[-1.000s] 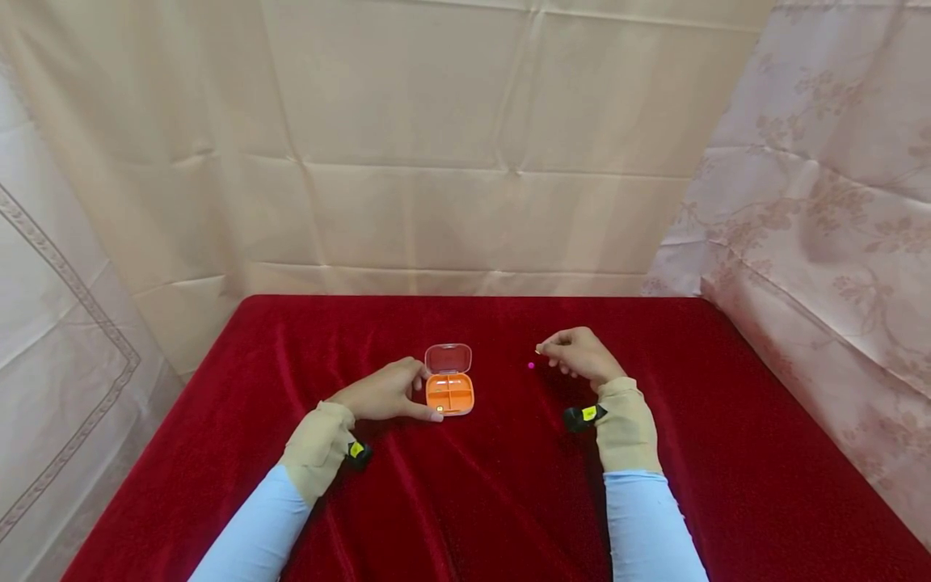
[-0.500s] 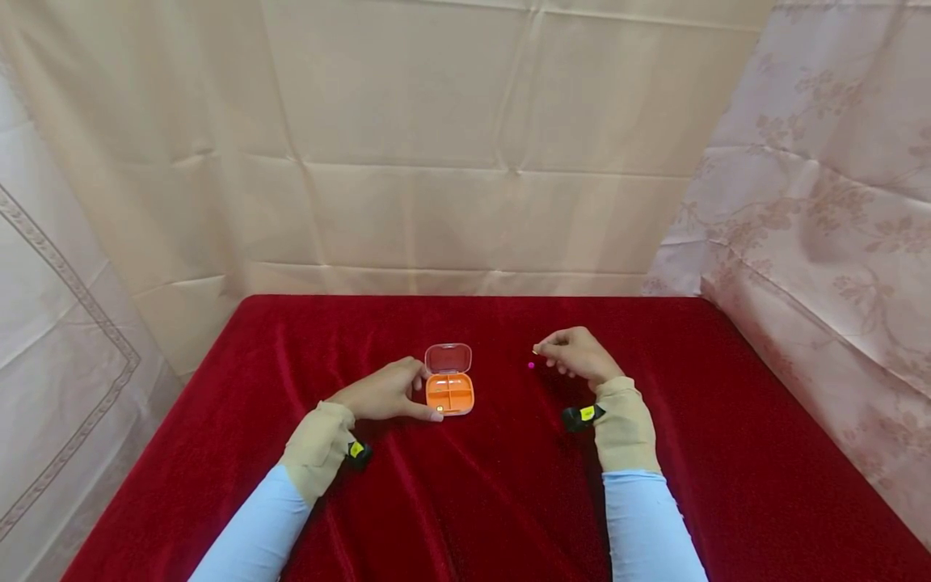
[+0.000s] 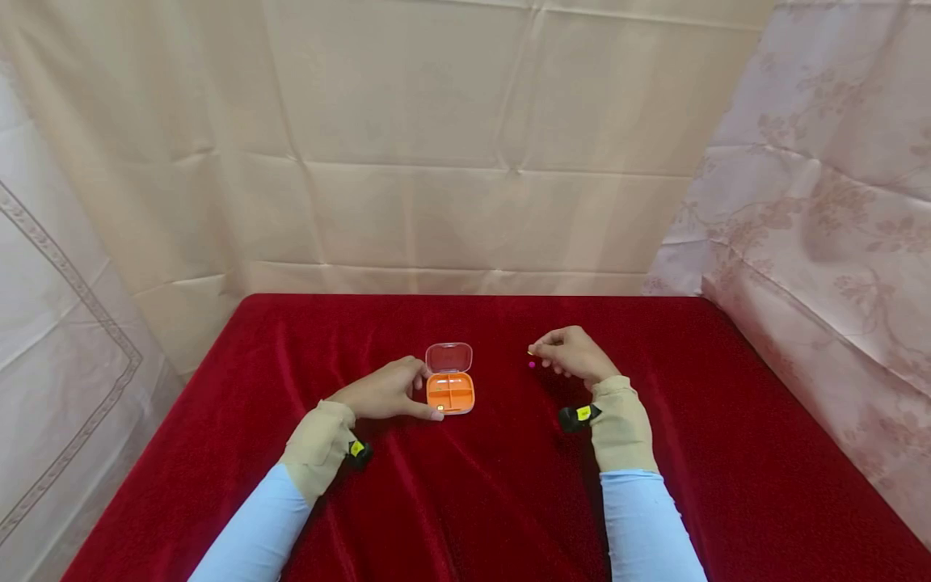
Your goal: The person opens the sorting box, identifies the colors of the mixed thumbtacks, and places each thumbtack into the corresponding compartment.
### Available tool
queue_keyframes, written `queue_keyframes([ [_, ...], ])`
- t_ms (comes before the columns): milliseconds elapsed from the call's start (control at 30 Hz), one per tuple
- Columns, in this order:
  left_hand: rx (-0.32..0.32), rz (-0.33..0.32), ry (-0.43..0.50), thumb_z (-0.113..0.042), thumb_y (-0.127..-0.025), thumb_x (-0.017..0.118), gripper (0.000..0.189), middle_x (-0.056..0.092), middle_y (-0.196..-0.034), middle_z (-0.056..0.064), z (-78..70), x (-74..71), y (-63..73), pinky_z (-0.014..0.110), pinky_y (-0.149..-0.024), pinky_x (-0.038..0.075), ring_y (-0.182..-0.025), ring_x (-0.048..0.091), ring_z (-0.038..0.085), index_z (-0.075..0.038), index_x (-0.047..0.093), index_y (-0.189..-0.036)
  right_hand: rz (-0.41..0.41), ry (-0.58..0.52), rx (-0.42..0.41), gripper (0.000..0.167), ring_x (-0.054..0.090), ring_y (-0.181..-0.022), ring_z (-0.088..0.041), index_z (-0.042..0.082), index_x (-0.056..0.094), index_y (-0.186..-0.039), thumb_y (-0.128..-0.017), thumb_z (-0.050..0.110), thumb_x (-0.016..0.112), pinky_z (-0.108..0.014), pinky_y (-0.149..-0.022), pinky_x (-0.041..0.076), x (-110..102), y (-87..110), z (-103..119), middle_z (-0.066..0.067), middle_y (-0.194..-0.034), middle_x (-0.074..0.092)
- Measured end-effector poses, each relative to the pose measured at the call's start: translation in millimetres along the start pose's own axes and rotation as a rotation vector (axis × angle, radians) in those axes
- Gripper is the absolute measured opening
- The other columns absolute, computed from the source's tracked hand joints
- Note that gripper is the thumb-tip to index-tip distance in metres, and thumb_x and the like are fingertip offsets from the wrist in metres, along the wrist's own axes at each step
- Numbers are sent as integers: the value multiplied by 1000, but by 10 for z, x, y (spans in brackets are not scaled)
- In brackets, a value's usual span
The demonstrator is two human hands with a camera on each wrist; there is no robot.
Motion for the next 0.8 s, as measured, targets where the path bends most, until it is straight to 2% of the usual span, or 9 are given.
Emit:
queue_keyframes([
  [433, 15, 3, -5, -45, -81, 88, 60, 55, -97, 3, -13, 4, -2, 30, -77, 45, -86, 50, 16, -5, 62, -117, 18, 9, 6, 28, 49, -61, -12, -2, 72, -109, -101, 24, 67, -26, -52, 40, 62, -3, 35, -5, -75, 61],
  [800, 16, -5, -16, -46, -80, 88, 59, 56, -96, 2, -12, 6, -19, 30, -76, 45, -85, 50, 14, -6, 63, -116, 59, -1, -34, 26, 50, -63, -13, -2, 72, -109, -100, 22, 68, -27, -53, 40, 106, -16, 99, -7, -78, 63],
])
Point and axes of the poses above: each hand's wrist, its own y-axis away from the middle knuckle, its own x-axis out of the palm, z = x × y, the point moved 10 cm from there along -y, towards the middle knuckle
